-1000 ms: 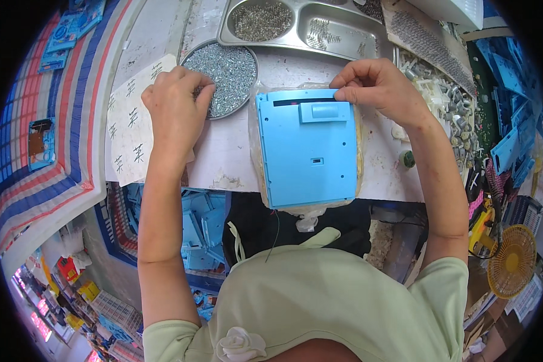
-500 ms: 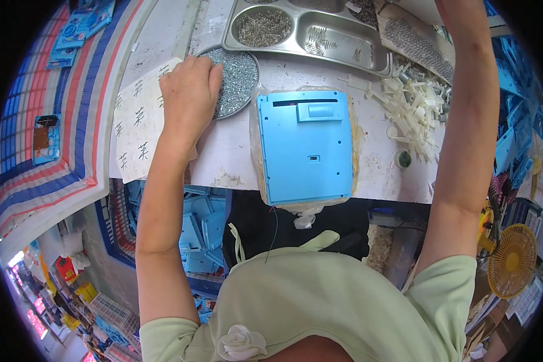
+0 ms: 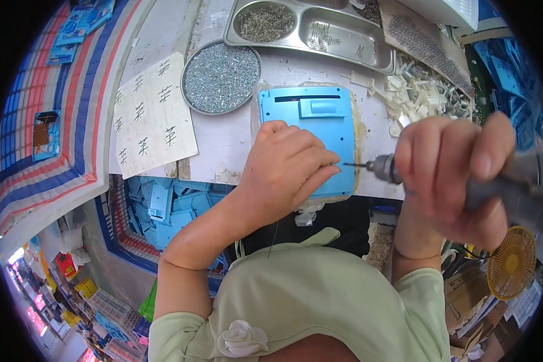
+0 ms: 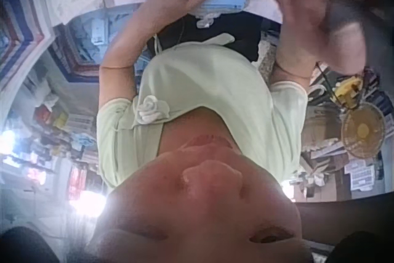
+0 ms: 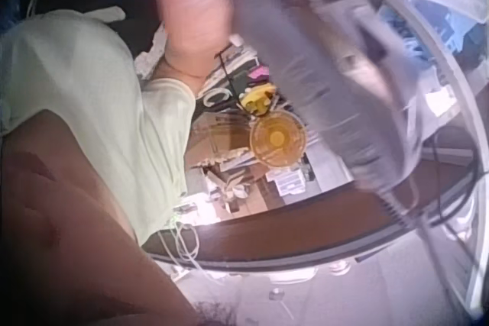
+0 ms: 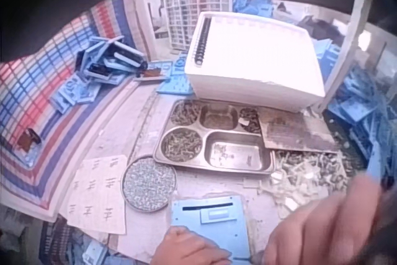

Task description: Soldering wires to internal components and then assembling and screwing together the blue plastic housing of an electronic device.

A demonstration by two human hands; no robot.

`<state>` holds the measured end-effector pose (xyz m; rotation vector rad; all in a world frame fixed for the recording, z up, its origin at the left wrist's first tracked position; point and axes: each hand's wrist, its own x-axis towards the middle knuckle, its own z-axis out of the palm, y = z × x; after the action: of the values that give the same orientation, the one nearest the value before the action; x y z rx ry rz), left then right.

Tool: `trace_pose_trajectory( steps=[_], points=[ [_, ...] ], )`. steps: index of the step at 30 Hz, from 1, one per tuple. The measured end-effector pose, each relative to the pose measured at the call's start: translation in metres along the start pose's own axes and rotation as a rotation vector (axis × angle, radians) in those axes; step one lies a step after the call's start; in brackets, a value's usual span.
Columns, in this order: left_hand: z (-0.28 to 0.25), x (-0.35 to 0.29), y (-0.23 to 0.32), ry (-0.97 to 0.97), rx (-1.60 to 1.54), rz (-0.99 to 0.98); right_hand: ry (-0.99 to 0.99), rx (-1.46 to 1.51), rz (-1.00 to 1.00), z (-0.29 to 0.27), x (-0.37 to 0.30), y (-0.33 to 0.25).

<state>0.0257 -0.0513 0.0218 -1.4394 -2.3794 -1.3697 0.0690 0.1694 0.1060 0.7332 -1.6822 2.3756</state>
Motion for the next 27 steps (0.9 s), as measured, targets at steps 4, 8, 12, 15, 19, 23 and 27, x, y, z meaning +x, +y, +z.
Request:
trace_pose_trajectory(
  steps=[4, 8, 12, 15, 19, 23, 27],
  points=[
    [-0.002, 0.002, 0.002, -0.025, -0.034, 0.008, 0.073, 0.023, 0.019, 0.018, -0.004, 0.005],
    [-0.002, 0.002, -0.003, 0.018, 0.008, 0.046, 0.061, 0.008, -0.01, 0.014, -0.001, 0.006],
    [0.001, -0.002, -0.01, -0.006, 0.093, 0.037, 0.021, -0.032, -0.029, -0.003, -0.001, -0.001],
    [0.014, 0.0, -0.002, -0.055, 0.11, 0.059, 0.01, -0.048, -0.02, -0.009, -0.001, -0.004],
    [0.026, -0.001, -0.001, -0.109, 0.202, 0.095, -0.007, -0.051, -0.012, -0.016, -0.004, -0.008],
    [0.024, -0.004, 0.002, -0.16, 0.232, 0.087, 0.001, -0.067, 0.001, -0.02, -0.01, -0.015],
    [0.002, -0.004, -0.004, -0.1, 0.229, 0.036, -0.009, -0.089, 0.008, -0.025, -0.011, -0.02]
  ],
)
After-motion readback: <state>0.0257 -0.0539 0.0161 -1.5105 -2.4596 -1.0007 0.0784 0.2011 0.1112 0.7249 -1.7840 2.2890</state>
